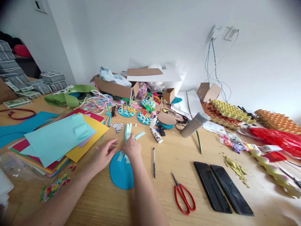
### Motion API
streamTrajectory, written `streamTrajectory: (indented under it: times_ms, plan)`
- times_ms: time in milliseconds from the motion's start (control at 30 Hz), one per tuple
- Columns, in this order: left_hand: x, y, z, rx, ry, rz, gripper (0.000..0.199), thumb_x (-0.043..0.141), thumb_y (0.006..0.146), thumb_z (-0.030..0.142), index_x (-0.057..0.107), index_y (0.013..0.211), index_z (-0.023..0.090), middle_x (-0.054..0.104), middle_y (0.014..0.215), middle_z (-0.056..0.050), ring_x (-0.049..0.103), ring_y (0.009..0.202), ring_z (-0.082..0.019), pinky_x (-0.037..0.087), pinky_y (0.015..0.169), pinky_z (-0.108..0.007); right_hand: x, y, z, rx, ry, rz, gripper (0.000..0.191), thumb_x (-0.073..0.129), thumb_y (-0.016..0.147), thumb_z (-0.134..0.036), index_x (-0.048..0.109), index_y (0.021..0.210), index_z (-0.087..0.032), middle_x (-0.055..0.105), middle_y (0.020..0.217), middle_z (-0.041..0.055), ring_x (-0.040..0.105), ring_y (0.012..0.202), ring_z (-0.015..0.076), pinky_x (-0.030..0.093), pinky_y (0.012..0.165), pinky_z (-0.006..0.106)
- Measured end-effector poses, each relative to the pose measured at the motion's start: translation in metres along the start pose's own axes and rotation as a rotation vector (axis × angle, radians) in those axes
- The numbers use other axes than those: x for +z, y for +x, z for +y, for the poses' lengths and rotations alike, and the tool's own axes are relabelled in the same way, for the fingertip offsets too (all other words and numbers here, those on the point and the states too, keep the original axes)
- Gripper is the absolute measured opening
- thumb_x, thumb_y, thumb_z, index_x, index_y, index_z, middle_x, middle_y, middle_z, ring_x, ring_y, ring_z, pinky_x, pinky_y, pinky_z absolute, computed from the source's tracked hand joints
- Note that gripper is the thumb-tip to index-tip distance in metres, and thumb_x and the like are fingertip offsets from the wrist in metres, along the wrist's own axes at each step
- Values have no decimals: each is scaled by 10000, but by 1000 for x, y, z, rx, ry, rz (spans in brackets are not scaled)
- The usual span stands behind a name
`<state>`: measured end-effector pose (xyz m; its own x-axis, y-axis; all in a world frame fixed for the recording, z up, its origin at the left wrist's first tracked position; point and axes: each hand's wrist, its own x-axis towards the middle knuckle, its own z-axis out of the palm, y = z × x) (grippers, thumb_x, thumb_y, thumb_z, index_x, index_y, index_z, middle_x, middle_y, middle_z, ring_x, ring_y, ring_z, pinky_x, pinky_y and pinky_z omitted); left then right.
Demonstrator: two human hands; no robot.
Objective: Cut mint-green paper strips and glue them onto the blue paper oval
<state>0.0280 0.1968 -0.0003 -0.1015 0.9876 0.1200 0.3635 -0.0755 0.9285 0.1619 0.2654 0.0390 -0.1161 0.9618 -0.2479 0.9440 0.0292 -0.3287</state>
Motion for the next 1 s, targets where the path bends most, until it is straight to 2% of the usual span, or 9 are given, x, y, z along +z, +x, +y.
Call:
streamTrajectory:
  times_ms: [133, 233, 333, 433, 533, 700, 833, 1000]
  plan:
    - [-2, -1, 3, 8, 19, -10, 350, 483, 856, 305, 530, 1187, 202, 636, 1189, -120, 668, 911, -202, 521, 854, -403, 2, 6, 13, 25, 107, 19, 766, 601, 739, -221, 297, 1426, -73, 673, 1125, 179, 637, 1063, 289, 475, 827, 340]
    - [-2, -1, 4, 14, 18, -28, 369, 475, 863, 316, 518, 1211, 200, 638, 1177, -121, 667, 900, -201, 534, 824, -394, -2, 7, 25, 37, 179, 28, 771, 612, 732, -214, 304, 1427, -83, 703, 1046, 132, 665, 986, 250, 483, 764, 293]
    - [-1, -2, 3, 24, 13, -41, 385, 499, 848, 313, 525, 1213, 191, 636, 1166, -126, 659, 922, -216, 522, 854, -421, -7, 5, 36, 34, 215, 29, 659, 586, 760, -196, 387, 1384, -119, 723, 946, 78, 683, 904, 214, 475, 710, 255]
    - [1, -4, 3, 30, -5, -44, 390, 539, 820, 289, 549, 1197, 188, 640, 1135, -121, 643, 943, -236, 498, 890, -458, -11, 1, 40, 25, 192, 35, 564, 523, 822, -213, 414, 1368, -123, 722, 959, 86, 677, 926, 214, 468, 733, 261]
    - [3, -4, 2, 8, -50, -38, 392, 568, 793, 240, 565, 1183, 196, 645, 1093, -105, 642, 903, -230, 490, 893, -460, -9, -4, 31, 10, 114, 30, 629, 538, 843, -275, 354, 1418, -95, 693, 1080, 162, 641, 1041, 278, 457, 828, 332]
    - [6, -2, -2, -113, -214, -35, 424, 566, 782, 166, 545, 1204, 206, 635, 1117, -95, 667, 852, -188, 525, 852, -384, 0, -15, -1, -26, -6, 5, 930, 645, 788, -475, 182, 1507, -110, 577, 1251, 268, 551, 1169, 388, 414, 918, 466]
    - [5, 0, -1, -257, -367, 12, 467, 568, 754, 111, 534, 1209, 211, 584, 1222, -106, 680, 791, -157, 544, 830, -370, 7, -16, -14, -43, -14, -11, 927, 656, 790, -381, 142, 1518, -127, 565, 1261, 265, 537, 1195, 376, 410, 936, 462]
    - [1, 2, 8, -416, -586, 32, 463, 551, 730, 68, 541, 1178, 181, 541, 1281, -141, 688, 821, -165, 563, 808, -370, 10, -13, -13, -43, 64, -34, 843, 605, 778, -195, 182, 1500, -96, 621, 1216, 226, 603, 1128, 320, 446, 912, 404]
